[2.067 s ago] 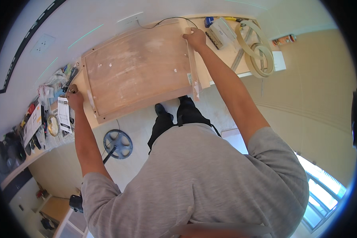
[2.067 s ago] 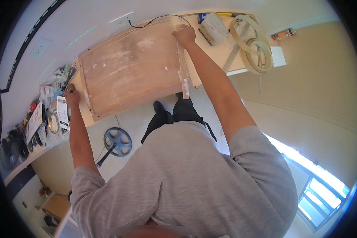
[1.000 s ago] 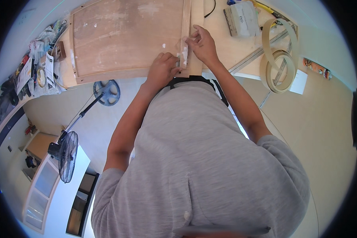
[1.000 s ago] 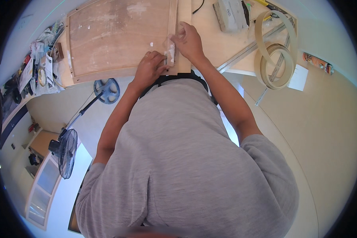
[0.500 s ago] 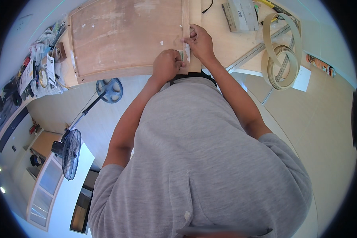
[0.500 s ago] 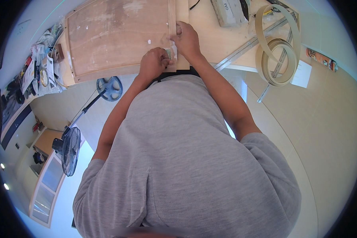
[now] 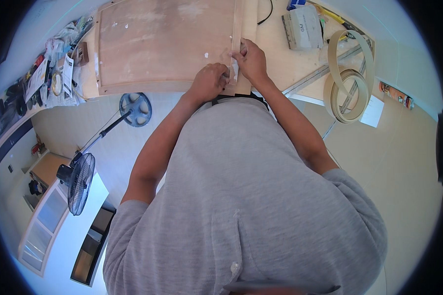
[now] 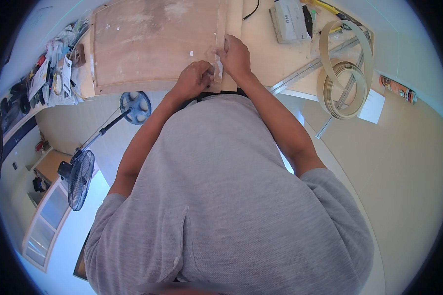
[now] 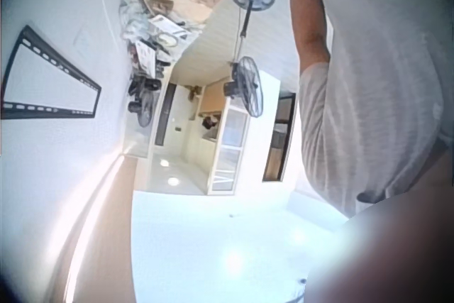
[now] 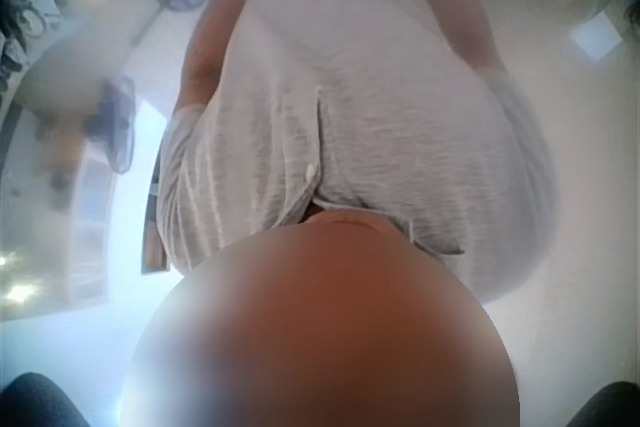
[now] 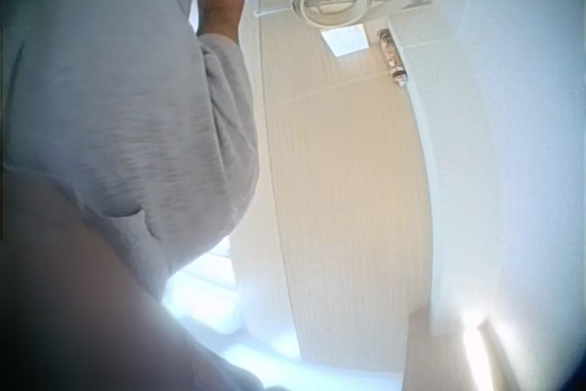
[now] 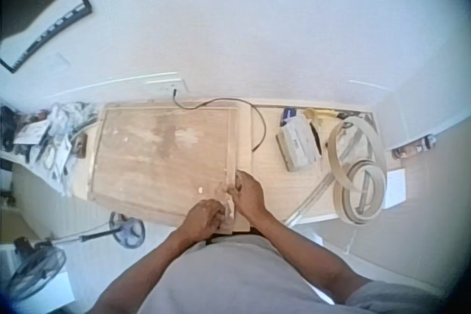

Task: The person measures and marks a wooden strip, saws it to length, and fits it into a slot on a wooden panel. They then place a small wooden block into the same slot and adjust the panel's position.

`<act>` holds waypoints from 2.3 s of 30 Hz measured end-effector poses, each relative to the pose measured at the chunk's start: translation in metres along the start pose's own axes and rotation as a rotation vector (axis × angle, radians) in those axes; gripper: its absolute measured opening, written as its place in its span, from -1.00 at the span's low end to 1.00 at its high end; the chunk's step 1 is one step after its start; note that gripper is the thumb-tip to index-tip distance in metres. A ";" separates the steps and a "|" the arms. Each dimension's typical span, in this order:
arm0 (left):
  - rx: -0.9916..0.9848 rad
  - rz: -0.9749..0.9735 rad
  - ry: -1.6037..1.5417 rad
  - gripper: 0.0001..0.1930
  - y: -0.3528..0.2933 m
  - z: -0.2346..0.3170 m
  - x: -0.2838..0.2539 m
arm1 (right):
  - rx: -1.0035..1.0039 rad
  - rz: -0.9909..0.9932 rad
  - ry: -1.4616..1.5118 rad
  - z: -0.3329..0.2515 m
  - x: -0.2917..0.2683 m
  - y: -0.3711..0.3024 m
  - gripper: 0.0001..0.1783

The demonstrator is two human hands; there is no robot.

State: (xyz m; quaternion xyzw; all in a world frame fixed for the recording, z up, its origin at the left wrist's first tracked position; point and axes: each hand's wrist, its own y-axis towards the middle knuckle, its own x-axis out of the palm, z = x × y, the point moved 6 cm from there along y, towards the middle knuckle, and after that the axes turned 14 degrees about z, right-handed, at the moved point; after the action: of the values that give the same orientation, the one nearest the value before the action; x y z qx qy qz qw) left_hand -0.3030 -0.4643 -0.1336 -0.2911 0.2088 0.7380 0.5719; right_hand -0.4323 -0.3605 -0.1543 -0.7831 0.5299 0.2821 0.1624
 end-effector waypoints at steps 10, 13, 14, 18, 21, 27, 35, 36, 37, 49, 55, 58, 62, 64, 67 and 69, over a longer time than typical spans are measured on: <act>-0.045 0.042 0.021 -0.83 0.000 0.002 -0.004 | -0.069 0.078 0.039 0.009 -0.019 0.057 -0.45; -0.061 0.090 -0.008 -0.83 -0.002 0.003 -0.005 | -0.109 0.213 -0.022 0.005 -0.008 0.110 -0.44; -0.065 0.096 -0.004 -0.83 -0.002 0.003 -0.005 | -0.091 0.219 -0.046 0.002 0.000 0.126 -0.43; -0.075 0.114 0.001 -0.83 -0.004 0.003 -0.004 | 0.022 0.110 -0.226 -0.005 0.023 0.158 -0.44; -0.075 0.129 -0.023 -0.83 -0.005 0.004 -0.006 | 0.040 0.210 -0.276 -0.012 0.024 0.158 -0.49; -0.069 0.150 -0.035 -0.83 -0.007 0.005 -0.008 | 0.041 0.257 -0.293 -0.007 0.025 0.157 -0.51; -0.054 0.247 -0.330 -0.84 -0.017 -0.011 -0.032 | 0.011 0.208 -0.173 0.005 0.024 0.167 -0.47; -0.100 0.317 -0.376 -0.84 -0.022 -0.016 -0.042 | 0.017 0.190 -0.164 0.007 0.023 0.165 -0.46; -0.149 0.351 -0.427 -0.85 -0.029 -0.020 -0.050 | 0.040 0.172 -0.144 0.009 0.023 0.165 -0.44; -0.077 0.349 -0.044 -0.71 -0.067 -0.016 -0.054 | 0.023 0.124 -0.156 0.019 0.024 0.171 -0.63; -0.049 0.266 -0.006 -0.64 -0.049 0.004 -0.028 | 0.078 0.099 0.020 0.028 0.025 0.175 -0.40; -0.050 0.218 0.027 -0.64 -0.040 0.008 -0.019 | 0.081 0.075 0.020 0.026 0.025 0.176 -0.39; -0.054 0.194 0.029 -0.65 -0.036 0.010 -0.017 | 0.057 0.088 -0.007 0.018 0.022 0.173 -0.39; -0.059 0.184 0.039 -0.66 -0.036 0.009 -0.017 | 0.051 0.058 -0.016 0.015 0.021 0.172 -0.38; -0.055 0.193 0.048 -0.66 -0.036 0.009 -0.018 | 0.069 0.051 -0.022 0.015 0.021 0.173 -0.38; -0.051 0.201 0.049 -0.66 -0.036 0.010 -0.018 | 0.100 0.067 0.014 0.016 0.021 0.173 -0.34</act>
State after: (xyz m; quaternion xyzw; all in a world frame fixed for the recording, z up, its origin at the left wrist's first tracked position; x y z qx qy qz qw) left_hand -0.2668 -0.4616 -0.1136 -0.3010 0.2319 0.7894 0.4821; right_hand -0.5907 -0.4336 -0.1722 -0.7577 0.5706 0.2550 0.1881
